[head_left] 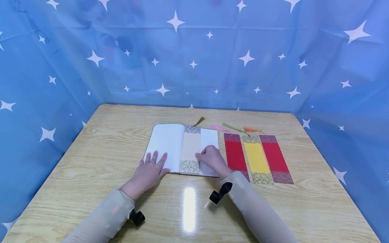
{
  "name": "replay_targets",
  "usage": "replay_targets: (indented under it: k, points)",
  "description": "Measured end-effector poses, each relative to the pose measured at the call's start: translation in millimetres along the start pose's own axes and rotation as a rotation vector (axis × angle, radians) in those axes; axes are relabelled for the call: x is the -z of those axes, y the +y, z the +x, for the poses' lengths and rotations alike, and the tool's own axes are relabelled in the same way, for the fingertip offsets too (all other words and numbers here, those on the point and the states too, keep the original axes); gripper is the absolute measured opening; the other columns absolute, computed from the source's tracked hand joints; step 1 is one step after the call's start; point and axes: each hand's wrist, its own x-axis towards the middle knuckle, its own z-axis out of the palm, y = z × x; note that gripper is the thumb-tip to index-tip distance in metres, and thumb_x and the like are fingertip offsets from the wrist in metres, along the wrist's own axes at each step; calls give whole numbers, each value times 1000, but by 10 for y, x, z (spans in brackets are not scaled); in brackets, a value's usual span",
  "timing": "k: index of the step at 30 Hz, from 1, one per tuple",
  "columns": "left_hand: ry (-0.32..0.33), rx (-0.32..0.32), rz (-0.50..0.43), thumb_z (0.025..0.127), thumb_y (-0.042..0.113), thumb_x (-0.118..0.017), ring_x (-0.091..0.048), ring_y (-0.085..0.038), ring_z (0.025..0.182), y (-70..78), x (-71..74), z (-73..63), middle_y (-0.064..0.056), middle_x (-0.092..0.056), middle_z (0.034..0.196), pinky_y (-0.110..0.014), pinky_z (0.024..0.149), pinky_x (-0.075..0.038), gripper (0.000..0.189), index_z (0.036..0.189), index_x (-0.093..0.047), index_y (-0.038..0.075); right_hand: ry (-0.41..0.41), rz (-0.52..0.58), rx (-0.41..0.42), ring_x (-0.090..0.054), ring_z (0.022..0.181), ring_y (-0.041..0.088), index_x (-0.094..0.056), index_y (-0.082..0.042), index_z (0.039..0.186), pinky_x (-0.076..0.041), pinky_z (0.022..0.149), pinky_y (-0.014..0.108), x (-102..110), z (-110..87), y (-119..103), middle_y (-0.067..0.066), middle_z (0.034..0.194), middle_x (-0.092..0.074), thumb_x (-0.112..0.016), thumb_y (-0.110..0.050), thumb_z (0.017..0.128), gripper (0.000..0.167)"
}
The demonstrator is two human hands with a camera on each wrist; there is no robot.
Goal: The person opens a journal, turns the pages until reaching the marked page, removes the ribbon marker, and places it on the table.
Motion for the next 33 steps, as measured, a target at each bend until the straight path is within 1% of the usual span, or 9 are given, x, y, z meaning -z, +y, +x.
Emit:
replay_targets:
  k: [4,8,11,16,22,26,29,33]
  points:
    - [-1,2,6,97,48,-39,-26,-52,128,10,0,8,-29,-30,143,-64,95,-30,61,145,-33,10,9,29,0,-43,52,13,-60,-6,64,-35,50,26,18,-11,-3,1,56,-48,-65,-23,85,28]
    - [-6,9,8,97,48,-38,-24,-52,128,9,-3,15,-29,-29,143,-65,96,-28,62,146,-32,11,11,153,-12,-50,48,15,-62,-3,74,-40,47,25,39,-32,2,6,60,-56,-65,-20,86,21]
    - [-8,11,4,97,48,-38,-23,-52,129,6,0,12,-29,-28,144,-65,96,-27,61,146,-31,11,6,258,-20,-50,46,16,-61,-2,78,-44,46,25,45,-43,16,8,59,-57,-65,-18,87,18]
    - [-2,15,-2,97,47,-39,-23,-53,128,2,5,-4,-30,-28,143,-66,96,-27,61,145,-33,10,-28,410,-31,-55,48,17,-59,1,85,-51,49,29,50,-45,50,12,63,-60,-66,-15,87,18]
    - [4,12,-13,97,46,-39,-23,-54,128,4,-4,-15,-30,-29,142,-66,96,-27,61,145,-33,9,-89,566,-71,-56,50,18,-57,3,92,-52,51,30,57,-55,80,13,67,-59,-65,-14,88,20]
    - [-3,14,-13,97,47,-39,-23,-53,128,10,-12,-11,-30,-28,143,-65,96,-27,61,145,-32,9,-115,628,-92,-57,53,19,-57,3,94,-52,52,29,65,-65,118,13,69,-59,-66,-14,87,21]
    - [-7,14,-10,97,46,-38,-22,-53,129,15,-18,-9,-30,-28,143,-65,96,-27,61,145,-32,9,-135,654,-80,-57,55,19,-57,4,95,-52,52,29,74,-74,152,13,70,-59,-66,-13,87,21]
    - [0,7,-5,97,46,-39,-23,-53,128,24,-20,-10,-30,-29,143,-65,96,-28,61,145,-33,9,-138,676,-59,-56,54,18,-58,4,95,-51,52,27,94,-89,204,12,70,-58,-65,-11,87,19]
